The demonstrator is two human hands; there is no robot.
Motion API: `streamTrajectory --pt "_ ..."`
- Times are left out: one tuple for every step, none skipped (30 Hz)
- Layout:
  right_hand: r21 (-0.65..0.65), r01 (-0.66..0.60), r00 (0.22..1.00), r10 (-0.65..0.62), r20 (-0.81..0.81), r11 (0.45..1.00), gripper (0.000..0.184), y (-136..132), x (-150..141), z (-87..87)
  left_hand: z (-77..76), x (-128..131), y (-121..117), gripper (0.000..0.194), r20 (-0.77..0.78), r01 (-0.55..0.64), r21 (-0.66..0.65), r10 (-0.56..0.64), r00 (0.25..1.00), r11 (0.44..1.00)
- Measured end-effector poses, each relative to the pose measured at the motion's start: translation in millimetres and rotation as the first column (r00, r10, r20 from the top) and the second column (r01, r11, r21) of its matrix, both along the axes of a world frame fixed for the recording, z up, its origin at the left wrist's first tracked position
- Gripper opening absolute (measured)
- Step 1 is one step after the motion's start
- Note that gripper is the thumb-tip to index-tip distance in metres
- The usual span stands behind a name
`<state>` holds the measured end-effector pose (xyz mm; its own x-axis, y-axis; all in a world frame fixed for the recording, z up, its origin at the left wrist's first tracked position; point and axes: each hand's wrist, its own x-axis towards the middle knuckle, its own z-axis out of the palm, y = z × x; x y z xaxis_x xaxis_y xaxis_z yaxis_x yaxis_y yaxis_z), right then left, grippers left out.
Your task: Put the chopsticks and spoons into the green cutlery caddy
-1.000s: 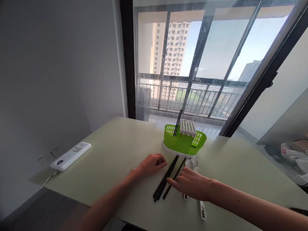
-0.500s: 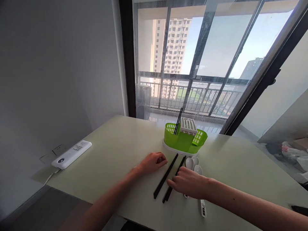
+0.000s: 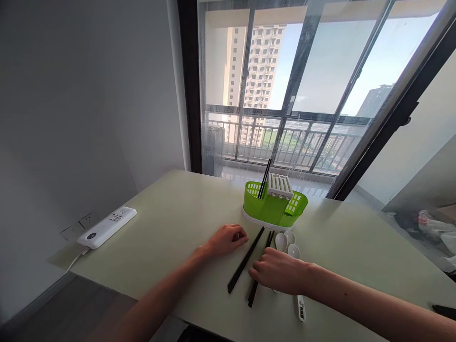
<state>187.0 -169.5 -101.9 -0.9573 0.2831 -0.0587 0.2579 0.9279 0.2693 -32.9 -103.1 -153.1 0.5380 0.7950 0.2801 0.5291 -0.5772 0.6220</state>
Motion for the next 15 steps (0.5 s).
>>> streamTrajectory --pt "0.019 -0.016 1.0 0.016 0.012 1.0 0.021 0 0 -0.8 -0.1 0 0 0.019 0.0 -0.004 0.003 0.004 1.0 1.0" --pt "0.038 -0.032 0.999 0.031 0.027 0.999 0.021 0 1 -1.2 -0.3 0 0 0.019 -0.002 -0.005 0.004 0.005 1.0 1.0" --pt "0.052 -0.044 0.998 0.042 0.038 0.998 0.021 -1 1 -1.3 -0.5 0 0 0.019 -0.003 -0.004 0.004 0.004 1.0 1.0" --pt "0.057 -0.049 0.998 0.047 0.042 0.997 0.021 -1 2 -1.0 -0.7 0 1 0.018 -0.003 -0.002 0.005 0.002 1.0 1.0" --pt "0.059 -0.05 0.998 0.047 0.048 0.997 0.02 -1 2 -0.3 -1.0 0 1 0.018 -0.002 0.0 0.005 0.0 1.0 1.0" --pt "0.058 -0.049 0.997 0.045 0.057 0.997 0.019 -1 2 0.8 -1.2 0 1 0.018 -0.001 0.001 0.005 -0.001 1.0 1.0" --pt "0.053 -0.045 0.997 0.041 0.067 0.998 0.018 -2 2 2.4 -1.4 0 1 0.018 0.0 0.001 0.005 -0.001 1.0 1.0" --pt "0.044 -0.039 0.996 0.035 0.077 0.998 0.017 -2 2 4.4 -1.5 0 1 0.018 0.001 0.0 0.004 0.0 1.0 1.0" --pt "0.034 -0.032 0.996 0.029 0.083 0.999 0.016 -1 1 7.0 -1.4 0 1 0.018 0.001 -0.002 0.002 0.002 1.0 1.0" --pt "0.024 -0.026 0.996 0.024 0.086 0.999 0.015 -1 1 10.1 -1.2 0 1 0.017 0.001 -0.003 -0.001 0.003 1.0 1.0" --pt "0.015 -0.024 0.996 0.023 0.088 1.0 0.014 -1 0 13.8 -0.7 0 1 0.017 0.0 -0.005 -0.004 0.005 1.0 1.0" --pt "0.012 -0.026 0.996 0.025 0.088 1.0 0.014 -1 -1 18.2 -0.1 0 0 0.017 -0.001 -0.007 -0.009 0.007 1.0 1.0" --pt "0.018 -0.029 0.996 0.028 0.086 0.999 0.014 -1 -2 23.2 0.7 0 0 0.017 -0.002 -0.008 -0.014 0.008 1.0 1.0" --pt "0.031 -0.035 0.996 0.032 0.084 0.999 0.015 -1 -4 28.9 1.6 0 0 0.017 -0.002 -0.008 -0.02 0.008 1.0 1.0" --pt "0.046 -0.043 0.996 0.039 0.081 0.998 0.016 -2 -5 35.2 2.5 0 -1 0.017 -0.001 -0.006 -0.026 0.006 1.0 1.0"
